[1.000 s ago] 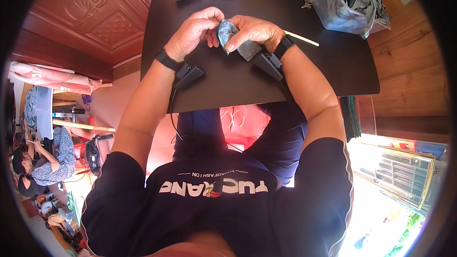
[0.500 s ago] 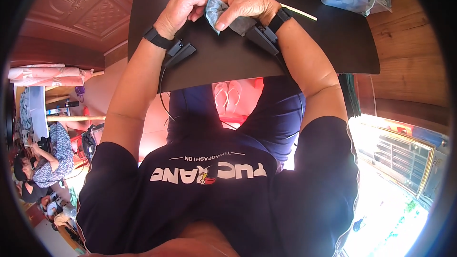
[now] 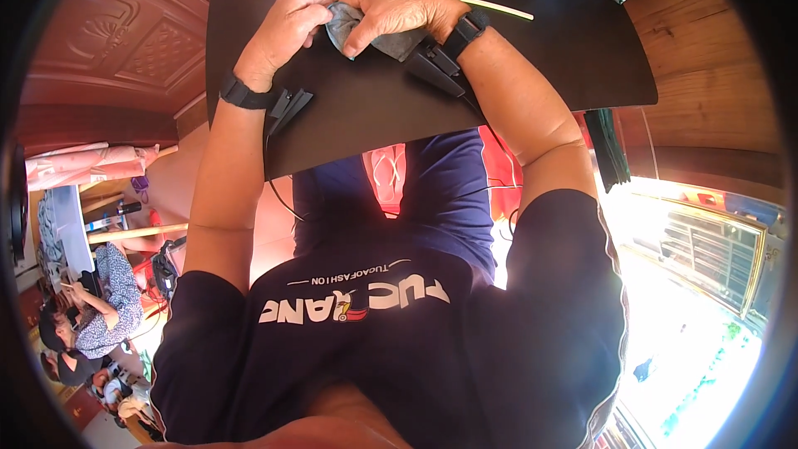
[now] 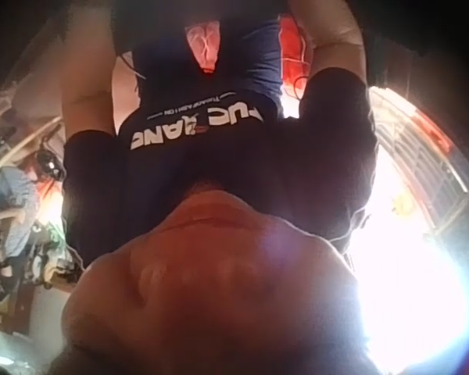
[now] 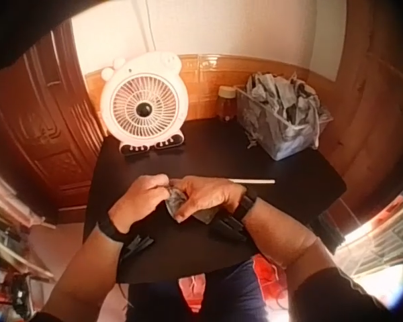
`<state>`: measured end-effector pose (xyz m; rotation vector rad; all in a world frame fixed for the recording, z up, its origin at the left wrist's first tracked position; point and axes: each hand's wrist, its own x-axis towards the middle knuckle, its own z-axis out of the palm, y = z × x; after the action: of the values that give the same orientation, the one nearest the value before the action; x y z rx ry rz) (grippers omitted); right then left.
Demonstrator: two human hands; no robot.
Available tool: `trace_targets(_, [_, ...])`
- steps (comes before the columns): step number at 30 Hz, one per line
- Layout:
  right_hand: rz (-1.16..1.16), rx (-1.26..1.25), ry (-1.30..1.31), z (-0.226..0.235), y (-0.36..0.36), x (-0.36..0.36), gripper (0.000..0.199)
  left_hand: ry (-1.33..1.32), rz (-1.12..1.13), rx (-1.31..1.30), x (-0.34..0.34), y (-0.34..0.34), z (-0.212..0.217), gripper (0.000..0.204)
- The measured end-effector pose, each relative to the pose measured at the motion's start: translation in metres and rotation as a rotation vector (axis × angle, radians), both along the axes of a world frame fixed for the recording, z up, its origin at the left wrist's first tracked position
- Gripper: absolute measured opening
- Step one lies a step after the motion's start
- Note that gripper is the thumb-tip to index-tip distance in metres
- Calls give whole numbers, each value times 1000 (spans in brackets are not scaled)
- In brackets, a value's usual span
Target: Turning small fabric tubes inside out using a wooden stick.
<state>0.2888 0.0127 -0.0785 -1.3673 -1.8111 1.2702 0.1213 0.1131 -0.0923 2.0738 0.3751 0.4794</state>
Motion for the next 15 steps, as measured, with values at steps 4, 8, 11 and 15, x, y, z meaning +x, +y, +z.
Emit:
trace_targets(4, [65,105,-107,-4,1,3,34,63,-58,-34,0,4,-4,15])
trace_targets(8, [71,101,-95,-6,2,4,37,56,-55,-192,3,3,-8,16])
trace_targets(11, [22,192,-67,-6,4,4,40,-175,-91,2,8,-1,-11,18])
trace_targets(15, [-35,119,-67,-3,4,6,46,-138,-2,-23,10,-2,-12,20])
